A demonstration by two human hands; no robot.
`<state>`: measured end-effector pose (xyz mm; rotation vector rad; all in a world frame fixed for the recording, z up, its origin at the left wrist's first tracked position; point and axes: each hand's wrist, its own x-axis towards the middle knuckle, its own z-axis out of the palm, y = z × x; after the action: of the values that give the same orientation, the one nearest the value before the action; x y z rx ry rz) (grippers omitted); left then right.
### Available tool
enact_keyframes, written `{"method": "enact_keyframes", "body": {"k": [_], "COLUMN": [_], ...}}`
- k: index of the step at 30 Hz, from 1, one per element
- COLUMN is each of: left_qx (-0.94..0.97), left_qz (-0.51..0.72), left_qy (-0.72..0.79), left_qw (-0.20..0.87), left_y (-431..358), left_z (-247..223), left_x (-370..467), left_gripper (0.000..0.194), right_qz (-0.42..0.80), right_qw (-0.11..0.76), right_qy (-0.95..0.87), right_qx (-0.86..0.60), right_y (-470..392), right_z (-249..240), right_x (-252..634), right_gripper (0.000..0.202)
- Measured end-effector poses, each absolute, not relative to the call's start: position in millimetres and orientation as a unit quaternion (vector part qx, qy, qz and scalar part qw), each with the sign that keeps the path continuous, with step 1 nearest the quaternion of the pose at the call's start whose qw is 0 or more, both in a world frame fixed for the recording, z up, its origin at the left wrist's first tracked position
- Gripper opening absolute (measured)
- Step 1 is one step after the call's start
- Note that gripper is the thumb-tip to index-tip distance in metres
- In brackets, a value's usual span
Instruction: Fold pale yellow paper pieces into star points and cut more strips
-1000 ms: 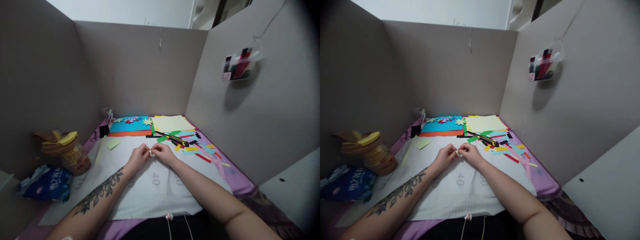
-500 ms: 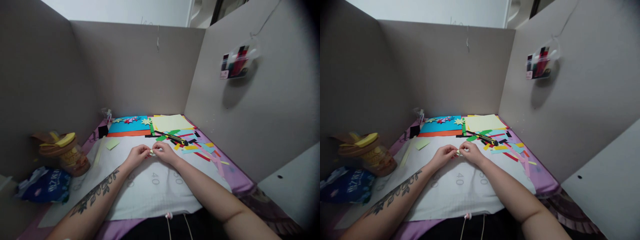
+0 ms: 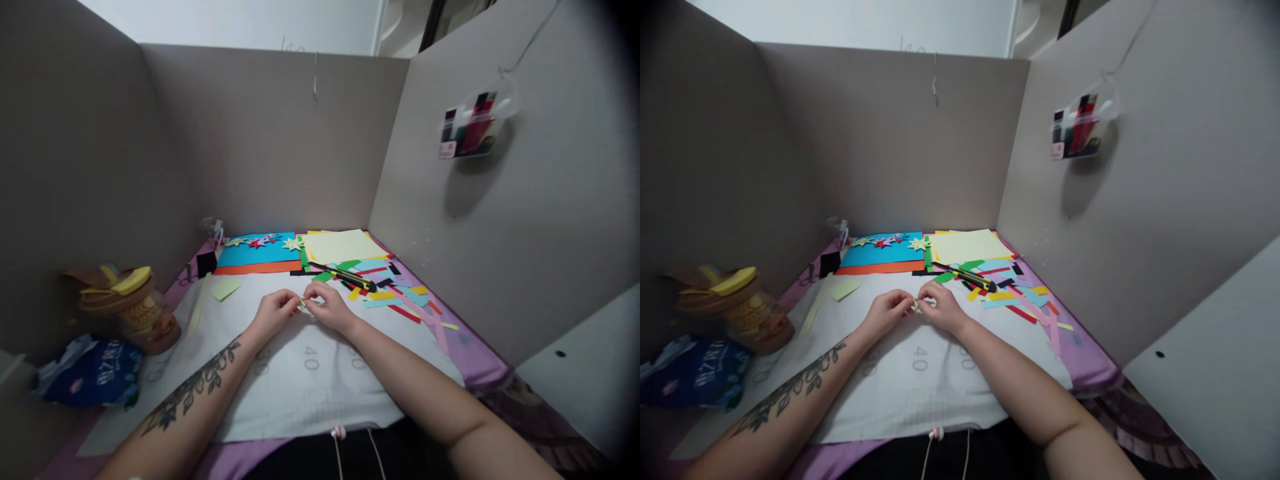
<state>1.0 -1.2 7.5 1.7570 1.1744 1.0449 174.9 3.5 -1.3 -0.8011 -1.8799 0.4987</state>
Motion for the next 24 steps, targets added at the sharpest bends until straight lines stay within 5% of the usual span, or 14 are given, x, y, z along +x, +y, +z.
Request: {"method": "enact_keyframes", "body": {"k": [24], "left_qx": [0.739], "left_qz": [0.420], "left_qy": [0.456], "left_qw": [0.266], "left_y": [-4.5], "left_z": [8.3], "left_x": [5.5], "left_gripper": [0.013], "right_qz": [0.259], "right_qw": [0.531], "right_qy": [-0.706], "right_qx": [-0.391], "right_y": [-4.3], "right_z": [-2.4], "right_x": [160.7], "right_gripper": [0.004]}}
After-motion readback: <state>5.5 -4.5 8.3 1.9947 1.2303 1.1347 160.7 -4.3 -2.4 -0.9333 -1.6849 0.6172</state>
